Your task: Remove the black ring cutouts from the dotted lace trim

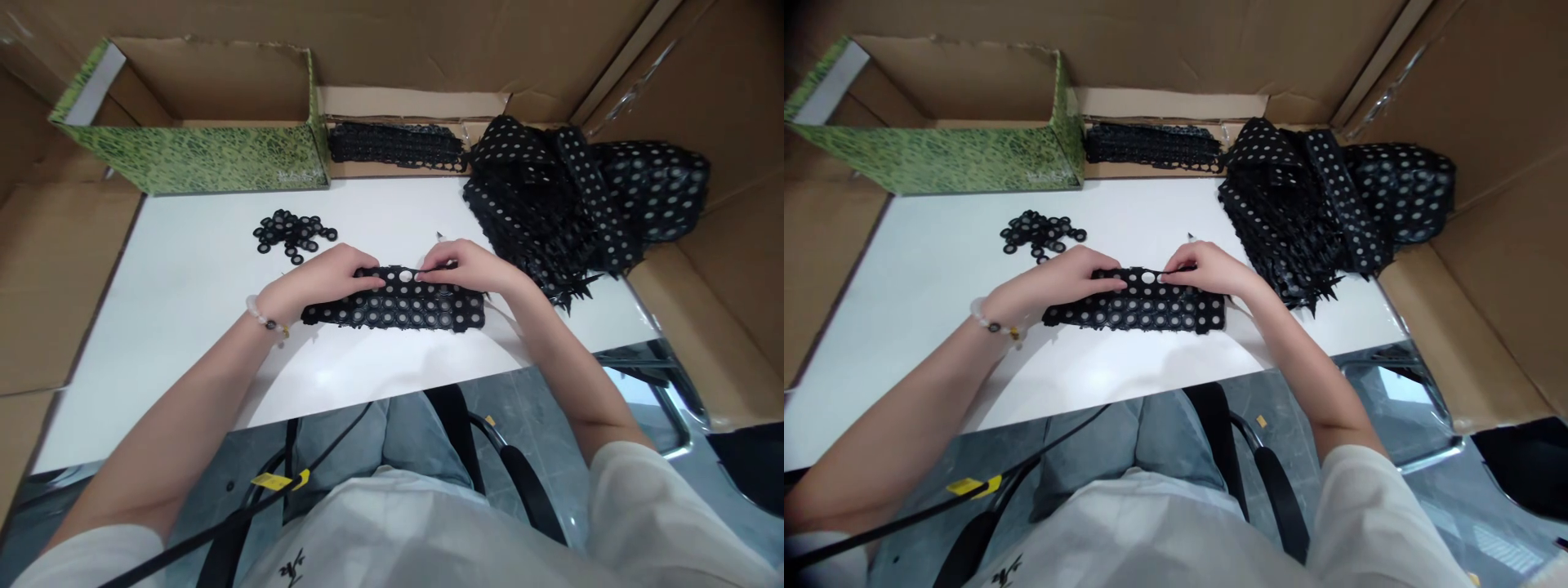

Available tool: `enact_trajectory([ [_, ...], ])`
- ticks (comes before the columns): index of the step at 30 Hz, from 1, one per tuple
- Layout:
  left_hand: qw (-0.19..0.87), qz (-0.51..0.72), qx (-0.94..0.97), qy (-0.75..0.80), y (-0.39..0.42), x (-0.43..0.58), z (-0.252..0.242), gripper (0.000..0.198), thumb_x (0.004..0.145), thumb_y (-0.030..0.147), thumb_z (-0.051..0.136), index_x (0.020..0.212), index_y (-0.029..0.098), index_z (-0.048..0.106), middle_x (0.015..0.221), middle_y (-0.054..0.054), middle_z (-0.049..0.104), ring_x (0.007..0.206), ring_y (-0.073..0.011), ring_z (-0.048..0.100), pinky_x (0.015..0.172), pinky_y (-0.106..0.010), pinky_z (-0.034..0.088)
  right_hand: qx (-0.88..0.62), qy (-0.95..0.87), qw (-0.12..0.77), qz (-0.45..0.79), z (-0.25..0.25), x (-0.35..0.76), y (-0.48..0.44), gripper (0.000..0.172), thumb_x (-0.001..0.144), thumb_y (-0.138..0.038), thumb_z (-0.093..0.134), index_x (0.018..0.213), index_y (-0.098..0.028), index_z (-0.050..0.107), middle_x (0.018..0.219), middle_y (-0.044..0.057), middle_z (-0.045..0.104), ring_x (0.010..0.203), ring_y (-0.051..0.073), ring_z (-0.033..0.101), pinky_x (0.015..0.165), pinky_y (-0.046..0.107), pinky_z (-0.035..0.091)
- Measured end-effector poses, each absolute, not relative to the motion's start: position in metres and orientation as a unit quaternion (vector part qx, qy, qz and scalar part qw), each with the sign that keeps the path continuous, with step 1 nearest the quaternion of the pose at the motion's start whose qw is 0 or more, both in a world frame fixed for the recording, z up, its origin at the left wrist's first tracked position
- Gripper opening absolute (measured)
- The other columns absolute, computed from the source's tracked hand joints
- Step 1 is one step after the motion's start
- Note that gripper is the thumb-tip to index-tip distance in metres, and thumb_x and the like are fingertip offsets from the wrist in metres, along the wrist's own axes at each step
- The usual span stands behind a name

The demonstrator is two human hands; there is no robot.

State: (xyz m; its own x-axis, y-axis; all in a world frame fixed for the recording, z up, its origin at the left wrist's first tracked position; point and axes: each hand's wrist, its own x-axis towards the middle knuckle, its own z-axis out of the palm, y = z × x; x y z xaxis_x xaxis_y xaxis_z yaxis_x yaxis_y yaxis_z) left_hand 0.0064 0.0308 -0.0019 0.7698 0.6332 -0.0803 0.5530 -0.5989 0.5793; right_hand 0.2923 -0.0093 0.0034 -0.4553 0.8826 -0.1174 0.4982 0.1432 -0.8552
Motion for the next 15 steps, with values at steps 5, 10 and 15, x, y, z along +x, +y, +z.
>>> enact_trajectory([
  [5, 0.371, 0.08, 0.875, 0.301, 0.024, 0.01, 0.008, 0.035, 0.094, 0.054, 0.061, 0.08, 0.022, 0.067, 0.073, 0.001, 0.072, 0.066, -0.0172, 0.061, 0.065, -0.028, 0.043, -0.447, -0.772, 0.216, 0.398, 0.009, 0.289, -0.015, 0.041, 0.085, -0.045, 0.076, 0.118, -0.021, 0.081, 0.11, 0.008, 0.081, 0.098, 0.025, 0.07, 0.093, 0.038, 0.053],
  [10, 0.353, 0.099, 0.877, 0.309, 0.021, 0.013, 0.008, 0.034, 0.094, 0.053, 0.061, 0.095, 0.021, 0.073, 0.086, -0.002, 0.077, 0.077, -0.02, 0.066, 0.074, -0.03, 0.047, -0.412, -0.783, 0.204, 0.418, -0.002, 0.267, -0.018, 0.027, 0.091, -0.046, 0.065, 0.082, -0.021, 0.069, 0.075, 0.0, 0.064, 0.074, 0.018, 0.055, 0.076, 0.033, 0.043],
  [15, 0.146, 0.22, 0.909, 0.323, 0.014, 0.015, 0.014, 0.025, 0.092, 0.046, 0.069, 0.09, 0.022, 0.071, 0.094, -0.009, 0.076, 0.099, -0.0302, 0.064, 0.091, -0.043, 0.044, -0.436, -0.765, 0.22, 0.419, -0.01, 0.259, -0.015, 0.034, 0.088, -0.043, 0.061, 0.066, -0.022, 0.046, 0.066, -0.003, 0.044, 0.07, 0.015, 0.042, 0.073, 0.032, 0.035],
])
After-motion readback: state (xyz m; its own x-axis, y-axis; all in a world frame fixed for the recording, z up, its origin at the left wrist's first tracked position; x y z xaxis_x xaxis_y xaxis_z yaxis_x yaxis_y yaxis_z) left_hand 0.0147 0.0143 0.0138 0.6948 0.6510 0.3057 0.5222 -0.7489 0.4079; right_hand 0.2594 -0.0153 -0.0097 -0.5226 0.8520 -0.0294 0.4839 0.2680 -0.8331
